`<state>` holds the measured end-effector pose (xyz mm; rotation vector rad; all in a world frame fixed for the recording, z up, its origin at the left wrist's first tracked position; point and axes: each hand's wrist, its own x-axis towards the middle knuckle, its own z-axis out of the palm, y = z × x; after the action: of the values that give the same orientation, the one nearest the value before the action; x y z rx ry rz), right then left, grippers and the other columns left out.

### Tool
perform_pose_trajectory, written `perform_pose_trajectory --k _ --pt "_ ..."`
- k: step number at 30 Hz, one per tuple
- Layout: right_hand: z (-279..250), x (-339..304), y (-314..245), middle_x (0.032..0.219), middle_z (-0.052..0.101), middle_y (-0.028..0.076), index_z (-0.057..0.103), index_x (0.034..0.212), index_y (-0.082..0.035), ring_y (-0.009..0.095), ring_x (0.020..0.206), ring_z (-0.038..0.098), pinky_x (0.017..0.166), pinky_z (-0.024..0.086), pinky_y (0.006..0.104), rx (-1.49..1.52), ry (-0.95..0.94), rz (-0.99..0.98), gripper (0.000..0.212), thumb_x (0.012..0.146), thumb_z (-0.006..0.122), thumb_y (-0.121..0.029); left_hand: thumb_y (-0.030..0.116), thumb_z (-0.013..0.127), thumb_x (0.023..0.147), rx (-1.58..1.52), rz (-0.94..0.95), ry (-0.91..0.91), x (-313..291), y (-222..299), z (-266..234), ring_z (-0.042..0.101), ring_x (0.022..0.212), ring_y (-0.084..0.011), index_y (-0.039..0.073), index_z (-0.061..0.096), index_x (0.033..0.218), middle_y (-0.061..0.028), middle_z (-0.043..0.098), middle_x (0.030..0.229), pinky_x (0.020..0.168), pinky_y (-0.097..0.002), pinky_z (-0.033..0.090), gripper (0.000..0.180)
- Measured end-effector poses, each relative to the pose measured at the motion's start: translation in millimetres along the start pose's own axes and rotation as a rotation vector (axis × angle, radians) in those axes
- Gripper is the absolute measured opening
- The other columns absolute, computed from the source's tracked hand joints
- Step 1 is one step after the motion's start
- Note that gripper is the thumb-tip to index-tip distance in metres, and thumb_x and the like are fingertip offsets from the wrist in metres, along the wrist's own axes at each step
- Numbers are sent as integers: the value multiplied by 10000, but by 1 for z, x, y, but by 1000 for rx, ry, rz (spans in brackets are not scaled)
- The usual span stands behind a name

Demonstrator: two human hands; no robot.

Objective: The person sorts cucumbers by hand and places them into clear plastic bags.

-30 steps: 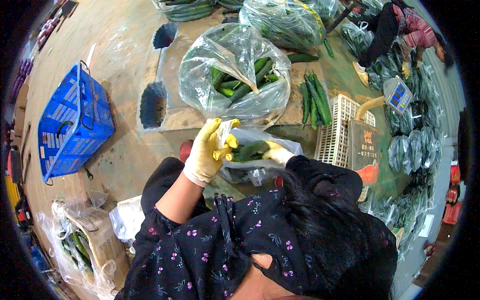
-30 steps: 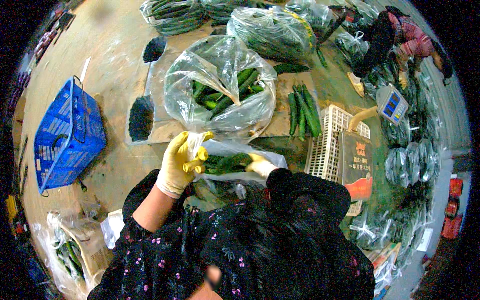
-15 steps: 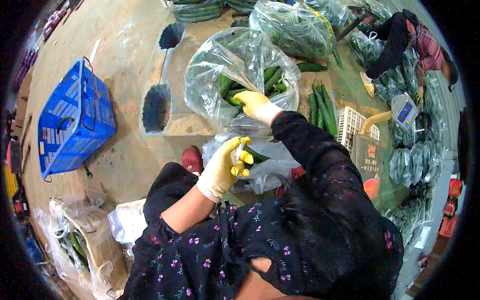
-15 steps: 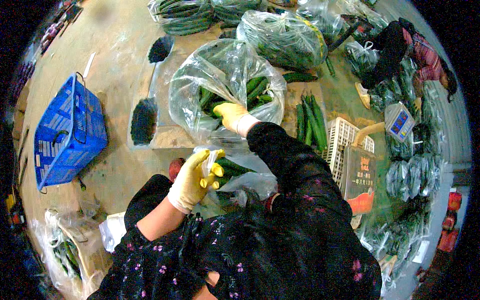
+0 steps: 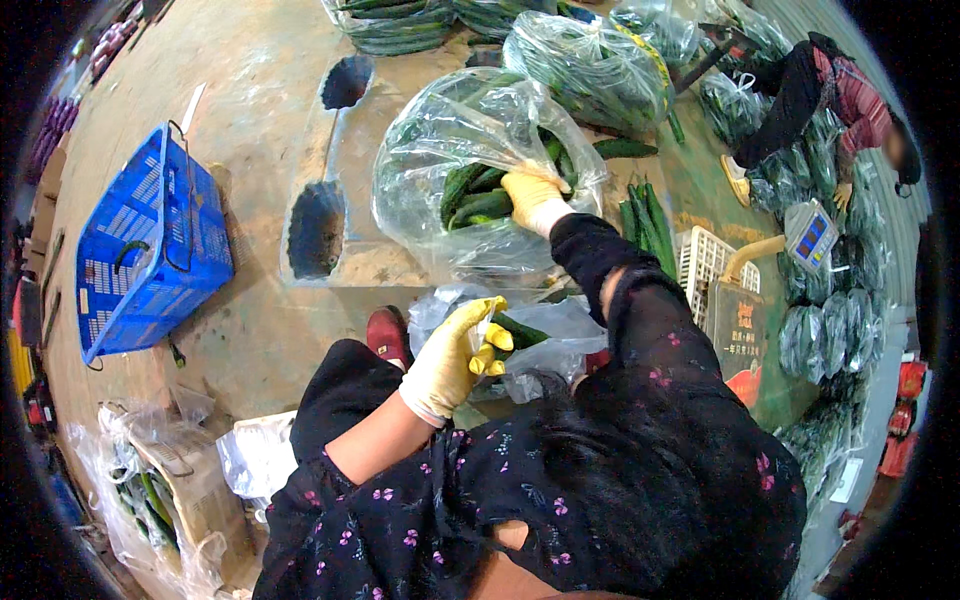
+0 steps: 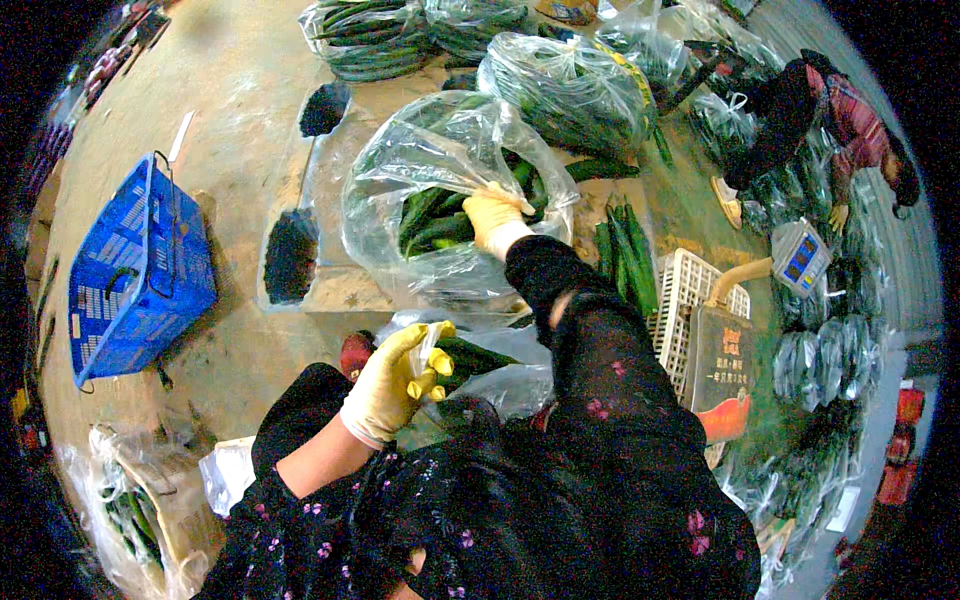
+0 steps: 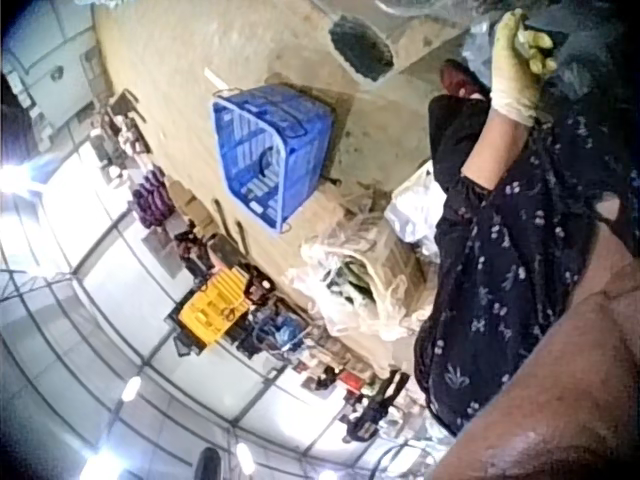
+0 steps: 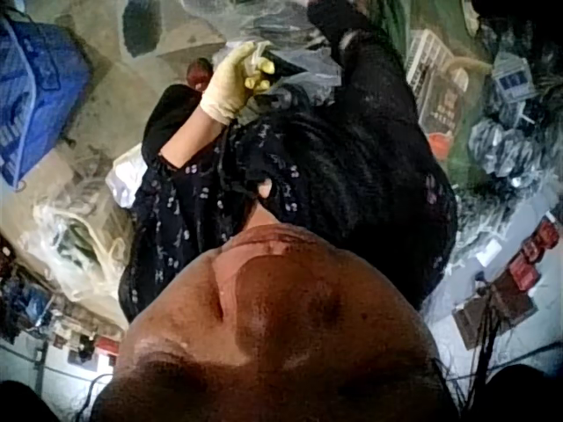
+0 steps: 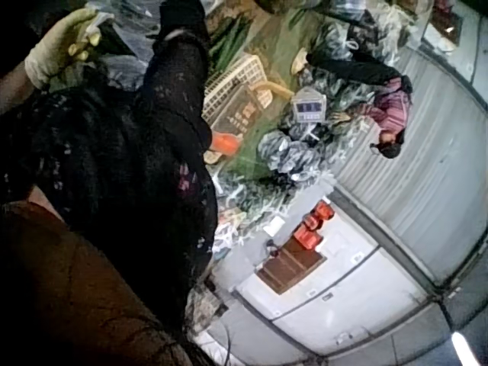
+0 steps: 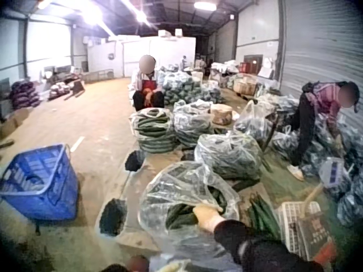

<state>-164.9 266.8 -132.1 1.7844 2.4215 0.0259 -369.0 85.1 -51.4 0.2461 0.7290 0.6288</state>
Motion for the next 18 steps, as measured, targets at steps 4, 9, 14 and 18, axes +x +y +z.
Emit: perform_pose_trajectory --k 4,9,14,18 --pt "-53 -25 24 951 614 195 612 925 -21 334 916 586 822 451 373 397 207 81 344 619 677 -164 367 466 881 -20 22 -36 12 -7 -9 519 521 -142 54 539 1114 -61 605 714 489 -262 442 397" --pt "-84 -81 64 951 615 62 595 1015 -20 234 842 593 813 468 372 1594 351 268 277 771 641 -142 365 486 873 -42 33 -79 17 -6 -11 541 570 -163 58 536 1105 -80 625 752 530 -291 454 388" --pt "-93 -163 68 1092 564 134 571 1057 11 259 1093 482 994 332 431 2286 399 -108 304 803 565 -157 462 506 851 2 104 -115 22 -7 8 529 608 -181 64 496 1118 -127 626 949 626 -339 452 479" --pt "-72 -196 53 1147 526 178 537 1089 48 310 1151 437 1057 217 531 2361 420 -279 387 766 565 -163 586 504 818 -109 148 -118 24 -10 24 566 695 -199 79 484 1119 -147 566 1066 666 -320 457 589"
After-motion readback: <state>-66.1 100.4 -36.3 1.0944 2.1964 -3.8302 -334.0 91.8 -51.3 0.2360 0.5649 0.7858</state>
